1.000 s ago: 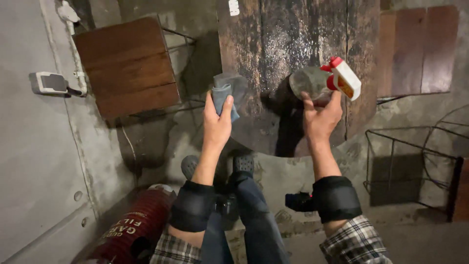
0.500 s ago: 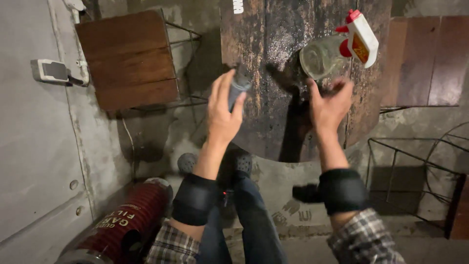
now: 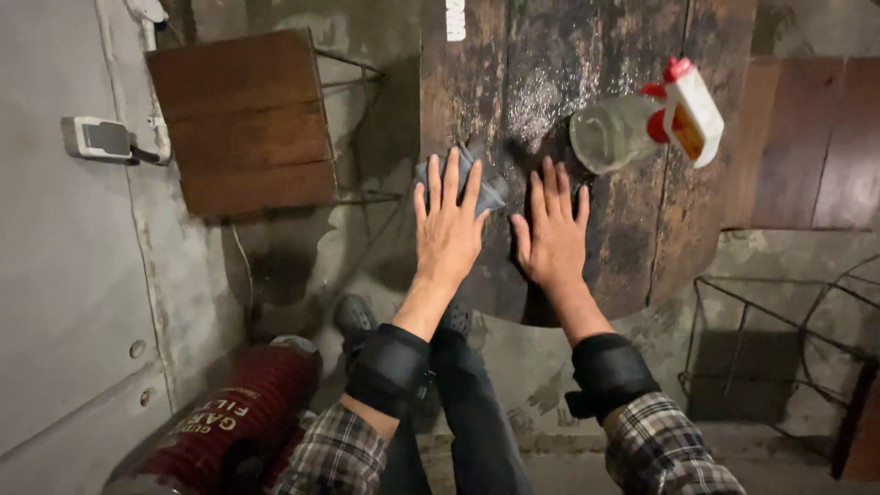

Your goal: The person sprays liquid from a bottle onto a round wooden table and wipes it with a cloth. They then move to a square wooden stool and repeat the spray and wipe process. The person continues cleaning multiple wooden surfaces in the room.

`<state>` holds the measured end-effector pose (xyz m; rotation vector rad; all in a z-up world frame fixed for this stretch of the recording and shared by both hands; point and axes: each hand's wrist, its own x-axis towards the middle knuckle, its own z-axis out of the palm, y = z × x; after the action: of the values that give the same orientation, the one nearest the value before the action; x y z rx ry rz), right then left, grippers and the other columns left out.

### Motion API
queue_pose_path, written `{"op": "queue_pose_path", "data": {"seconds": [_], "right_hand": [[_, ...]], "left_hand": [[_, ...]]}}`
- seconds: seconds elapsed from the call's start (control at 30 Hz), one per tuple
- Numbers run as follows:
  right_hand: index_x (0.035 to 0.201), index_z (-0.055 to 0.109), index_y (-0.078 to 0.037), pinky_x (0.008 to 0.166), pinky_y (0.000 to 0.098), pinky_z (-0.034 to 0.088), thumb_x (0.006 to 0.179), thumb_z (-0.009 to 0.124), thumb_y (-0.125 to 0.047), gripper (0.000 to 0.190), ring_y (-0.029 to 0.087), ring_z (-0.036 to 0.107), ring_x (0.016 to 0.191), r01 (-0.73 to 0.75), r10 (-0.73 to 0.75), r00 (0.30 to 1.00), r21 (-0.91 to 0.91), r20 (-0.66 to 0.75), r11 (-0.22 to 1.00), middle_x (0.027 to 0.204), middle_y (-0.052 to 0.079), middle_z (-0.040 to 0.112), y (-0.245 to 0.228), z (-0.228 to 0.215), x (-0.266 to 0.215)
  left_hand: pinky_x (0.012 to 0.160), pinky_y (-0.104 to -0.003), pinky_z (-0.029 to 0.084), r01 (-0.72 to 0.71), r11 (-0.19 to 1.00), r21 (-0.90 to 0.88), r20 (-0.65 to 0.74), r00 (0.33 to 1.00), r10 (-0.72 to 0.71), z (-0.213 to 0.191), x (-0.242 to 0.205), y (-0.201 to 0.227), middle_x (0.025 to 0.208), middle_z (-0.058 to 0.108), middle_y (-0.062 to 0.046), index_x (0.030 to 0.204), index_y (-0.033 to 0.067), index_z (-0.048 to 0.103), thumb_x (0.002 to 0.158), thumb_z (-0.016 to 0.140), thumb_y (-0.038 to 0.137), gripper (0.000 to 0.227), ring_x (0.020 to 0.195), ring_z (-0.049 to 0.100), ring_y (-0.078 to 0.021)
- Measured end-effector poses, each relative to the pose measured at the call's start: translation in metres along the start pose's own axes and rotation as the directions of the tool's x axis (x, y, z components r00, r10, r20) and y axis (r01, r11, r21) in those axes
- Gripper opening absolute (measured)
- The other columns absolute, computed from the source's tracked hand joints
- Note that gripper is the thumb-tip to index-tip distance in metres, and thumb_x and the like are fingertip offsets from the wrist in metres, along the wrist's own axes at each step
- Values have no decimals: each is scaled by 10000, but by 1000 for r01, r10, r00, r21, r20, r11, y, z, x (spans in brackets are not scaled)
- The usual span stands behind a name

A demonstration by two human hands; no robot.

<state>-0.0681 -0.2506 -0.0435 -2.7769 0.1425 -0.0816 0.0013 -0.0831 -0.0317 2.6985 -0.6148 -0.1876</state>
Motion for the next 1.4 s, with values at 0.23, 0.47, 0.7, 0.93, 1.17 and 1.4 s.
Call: {"op": "queue_pose_path", "data": {"seconds": [0.23,0.47,0.7,0.93,1.17,1.4], "right_hand": [[1583,387,-15,1247,590,139,1024,524,-369,676,336,230,1577,-24,28,998,-79,57,997,1701,164,278,-2,1,-1],[1574,400,-19,1253,593,145,1012,518,-388,682,332,239,1579,-32,36,997,-65,64,997,1697,164,279,1,1,2],[1550,427,-21,1236,600,148,989,532,-386,678,340,247,1567,-49,53,995,-56,79,997,1683,166,293,0,-4,6],[1527,459,-30,1245,589,161,1002,532,-373,632,331,262,1560,-50,52,996,-23,77,998,1676,155,313,2,-7,0],[1546,458,-18,1260,594,154,1052,497,-305,572,343,270,1571,2,-2,1000,-1,1,1000,1684,158,327,1,-1,-2],[1577,453,-28,1279,580,141,1099,465,-260,531,319,251,1597,-1,1,999,-14,-52,1000,1706,143,326,5,6,-6]], "left_hand": [[1208,-604,255,2,1000,2,-20,1000,-2,4,64,-2,1683,217,-132,1592,165,349,947,697,337,753,1558,186,-396],[1219,-606,260,25,1000,11,-148,989,-23,21,172,-9,1691,204,-119,1607,193,334,955,716,306,765,1564,177,-389],[1180,-643,290,11,999,36,-344,939,2,38,272,-21,1620,310,-160,1564,164,396,962,728,312,703,1522,232,-431],[1128,-649,337,31,999,8,-384,923,-26,49,268,-30,1434,486,-154,1393,155,553,926,753,308,531,1391,381,-419],[1183,-620,322,-84,993,82,-311,944,106,52,199,-37,1631,340,-133,1545,179,476,920,761,192,687,1518,289,-406],[1205,-595,308,-104,994,-24,-159,982,98,20,55,-9,1647,315,-118,1522,161,489,858,750,155,713,1516,289,-403]]}}
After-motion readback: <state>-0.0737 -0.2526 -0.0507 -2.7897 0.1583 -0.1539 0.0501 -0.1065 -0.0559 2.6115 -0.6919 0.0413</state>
